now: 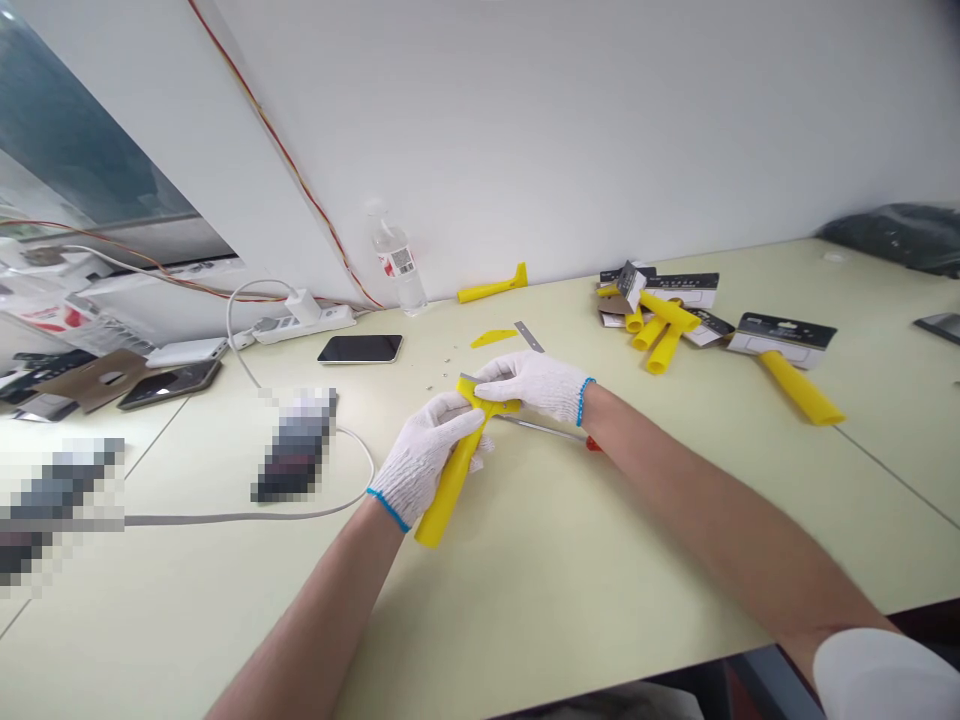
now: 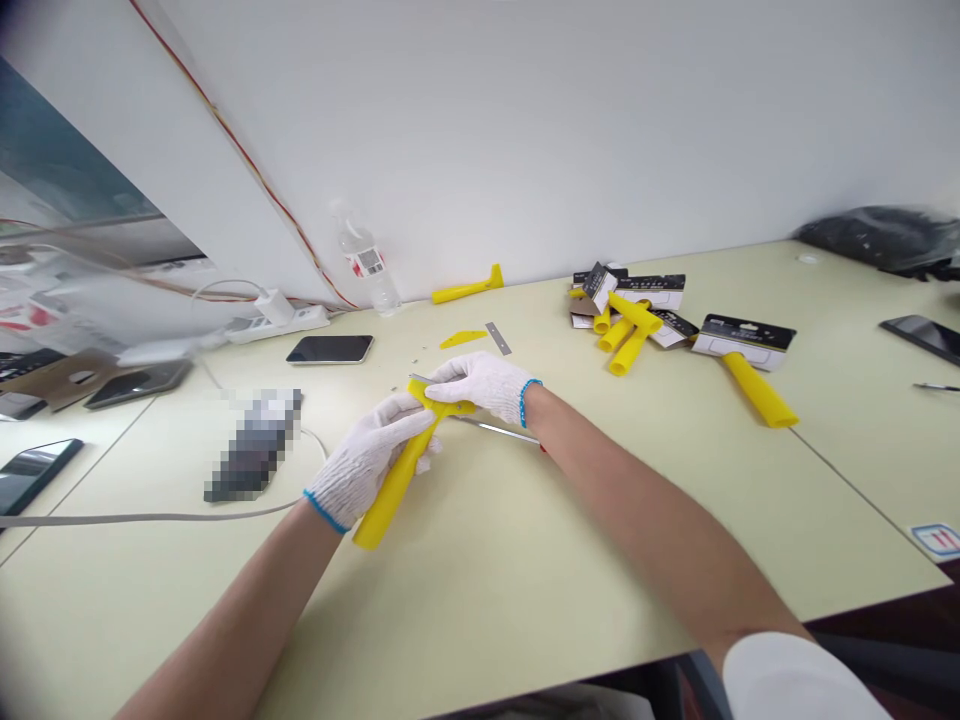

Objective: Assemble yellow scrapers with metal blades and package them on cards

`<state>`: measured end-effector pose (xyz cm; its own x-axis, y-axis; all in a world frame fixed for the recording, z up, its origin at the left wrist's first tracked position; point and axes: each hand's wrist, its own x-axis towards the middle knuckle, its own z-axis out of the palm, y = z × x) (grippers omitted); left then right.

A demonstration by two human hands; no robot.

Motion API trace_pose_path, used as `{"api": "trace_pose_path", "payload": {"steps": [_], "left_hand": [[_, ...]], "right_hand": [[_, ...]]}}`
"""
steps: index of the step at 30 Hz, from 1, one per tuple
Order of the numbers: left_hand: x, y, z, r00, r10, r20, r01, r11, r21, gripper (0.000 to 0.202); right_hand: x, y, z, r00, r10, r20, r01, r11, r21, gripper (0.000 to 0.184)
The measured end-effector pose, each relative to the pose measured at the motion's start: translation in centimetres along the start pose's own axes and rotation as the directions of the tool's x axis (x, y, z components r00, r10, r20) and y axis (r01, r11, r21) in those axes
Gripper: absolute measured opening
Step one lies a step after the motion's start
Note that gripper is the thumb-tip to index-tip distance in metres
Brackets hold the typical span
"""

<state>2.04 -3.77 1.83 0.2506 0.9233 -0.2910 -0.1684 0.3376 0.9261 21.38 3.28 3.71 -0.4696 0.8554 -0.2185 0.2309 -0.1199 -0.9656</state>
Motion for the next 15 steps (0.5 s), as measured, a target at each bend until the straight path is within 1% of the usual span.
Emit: {"api": "trace_pose_path", "payload": {"steps": [4, 7, 10, 15], "left_hand": [[0.01, -0.01, 0.08, 1.000, -0.010, -0.007, 0.010, 1.000, 0.009, 0.040], [-0.05, 0.01, 0.16, 1.000, -0.004, -0.015, 0.005, 1.000, 0.028, 0.038], [-0.09, 0.11, 0.26, 0.999, -0.017, -0.039, 0.019, 0.999, 0.039, 0.037], [-0.19, 0.39, 0.54, 0.996, -0.051, -0.066, 0.053, 0.998, 0.026, 0.041]], "right_hand": [[-0.10, 0.06, 0.09, 1.000, -0.013, -0.001, 0.013, 0.999, -0.051, 0.022], [-0.41, -0.14, 0.28, 0.998, -0.054, -0.022, 0.051, 0.987, -0.151, 0.024], [-0.49, -0.24, 0.40, 0.996, -0.066, -0.053, 0.051, 0.965, -0.257, 0.024], [-0.64, -0.52, 0.51, 0.997, -0.046, -0.063, 0.027, 0.960, -0.278, 0.022]]}}
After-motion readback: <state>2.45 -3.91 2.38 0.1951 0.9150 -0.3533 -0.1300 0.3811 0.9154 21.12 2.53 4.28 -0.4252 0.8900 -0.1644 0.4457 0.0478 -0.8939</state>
